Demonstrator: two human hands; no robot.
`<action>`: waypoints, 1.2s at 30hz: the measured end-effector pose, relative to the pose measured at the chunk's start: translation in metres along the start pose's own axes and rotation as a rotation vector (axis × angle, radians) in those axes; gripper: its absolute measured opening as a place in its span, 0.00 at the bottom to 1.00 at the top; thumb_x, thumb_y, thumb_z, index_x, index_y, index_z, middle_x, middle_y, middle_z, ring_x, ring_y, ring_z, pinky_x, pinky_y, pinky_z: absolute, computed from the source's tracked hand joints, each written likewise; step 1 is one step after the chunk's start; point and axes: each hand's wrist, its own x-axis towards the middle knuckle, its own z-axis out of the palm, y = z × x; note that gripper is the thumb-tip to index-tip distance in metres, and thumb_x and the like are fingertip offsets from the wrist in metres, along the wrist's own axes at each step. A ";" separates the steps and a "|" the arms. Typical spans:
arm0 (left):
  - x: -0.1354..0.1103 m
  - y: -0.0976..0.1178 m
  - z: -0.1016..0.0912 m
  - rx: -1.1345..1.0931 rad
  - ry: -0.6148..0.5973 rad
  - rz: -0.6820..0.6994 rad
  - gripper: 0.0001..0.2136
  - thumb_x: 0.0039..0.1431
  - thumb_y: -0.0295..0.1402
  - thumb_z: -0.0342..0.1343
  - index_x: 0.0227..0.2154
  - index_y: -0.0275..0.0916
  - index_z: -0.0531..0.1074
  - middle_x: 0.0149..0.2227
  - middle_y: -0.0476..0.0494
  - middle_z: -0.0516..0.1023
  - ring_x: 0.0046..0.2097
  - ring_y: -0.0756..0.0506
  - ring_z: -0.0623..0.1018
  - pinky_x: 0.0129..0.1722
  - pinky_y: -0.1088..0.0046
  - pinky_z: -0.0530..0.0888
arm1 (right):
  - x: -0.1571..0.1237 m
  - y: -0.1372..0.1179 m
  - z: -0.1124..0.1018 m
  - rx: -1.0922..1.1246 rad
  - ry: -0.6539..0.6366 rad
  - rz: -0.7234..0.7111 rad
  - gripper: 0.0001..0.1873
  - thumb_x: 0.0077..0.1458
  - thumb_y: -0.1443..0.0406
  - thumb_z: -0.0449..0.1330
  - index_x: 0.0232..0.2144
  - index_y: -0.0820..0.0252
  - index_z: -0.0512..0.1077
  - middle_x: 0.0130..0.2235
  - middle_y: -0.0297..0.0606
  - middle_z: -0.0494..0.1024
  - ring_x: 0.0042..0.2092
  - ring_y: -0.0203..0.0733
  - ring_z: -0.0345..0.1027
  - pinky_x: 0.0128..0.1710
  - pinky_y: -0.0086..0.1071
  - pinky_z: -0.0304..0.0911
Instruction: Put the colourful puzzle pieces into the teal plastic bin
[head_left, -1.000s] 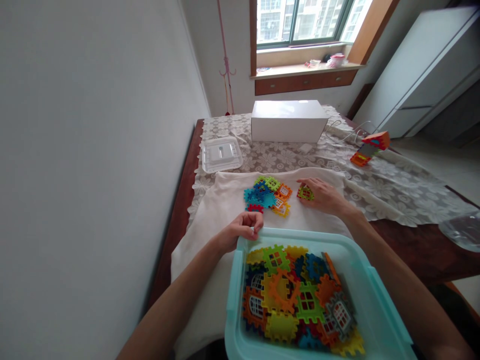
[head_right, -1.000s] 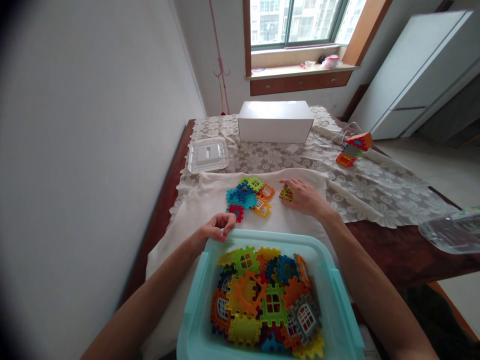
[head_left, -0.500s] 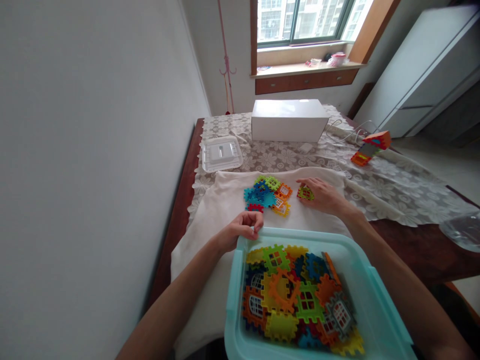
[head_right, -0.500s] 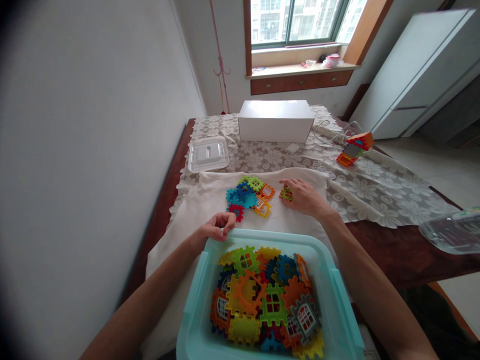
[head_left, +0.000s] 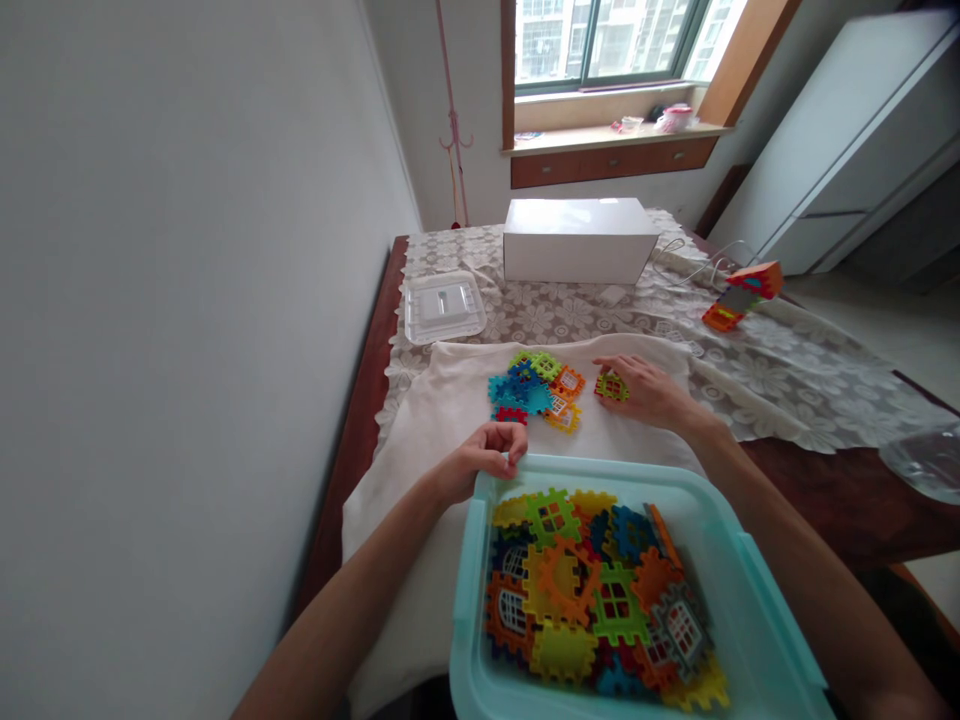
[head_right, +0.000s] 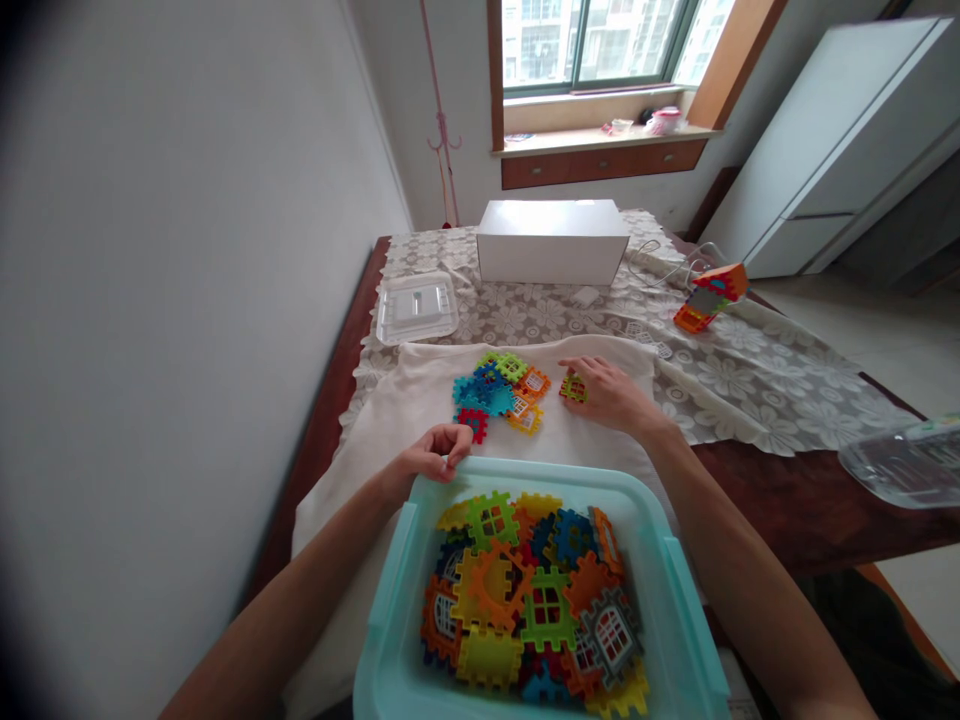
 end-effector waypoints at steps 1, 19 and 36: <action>0.000 0.000 0.000 0.000 -0.001 0.001 0.14 0.35 0.28 0.69 0.23 0.38 0.67 0.19 0.55 0.67 0.18 0.56 0.62 0.18 0.80 0.56 | 0.000 0.000 0.000 0.000 0.002 0.000 0.30 0.62 0.59 0.62 0.66 0.53 0.68 0.60 0.47 0.80 0.62 0.62 0.74 0.63 0.56 0.70; 0.001 0.000 -0.001 -0.002 -0.007 0.006 0.13 0.35 0.27 0.68 0.22 0.38 0.68 0.18 0.56 0.66 0.18 0.56 0.61 0.17 0.80 0.56 | 0.000 -0.001 -0.002 -0.014 -0.005 -0.015 0.30 0.64 0.58 0.61 0.66 0.55 0.68 0.62 0.47 0.79 0.63 0.63 0.73 0.64 0.58 0.70; 0.000 0.001 0.001 -0.003 0.008 -0.003 0.13 0.34 0.28 0.69 0.22 0.38 0.68 0.19 0.55 0.67 0.18 0.56 0.62 0.17 0.80 0.57 | -0.001 -0.005 -0.002 -0.013 0.030 0.003 0.30 0.62 0.58 0.62 0.66 0.53 0.69 0.61 0.48 0.80 0.63 0.64 0.74 0.63 0.59 0.72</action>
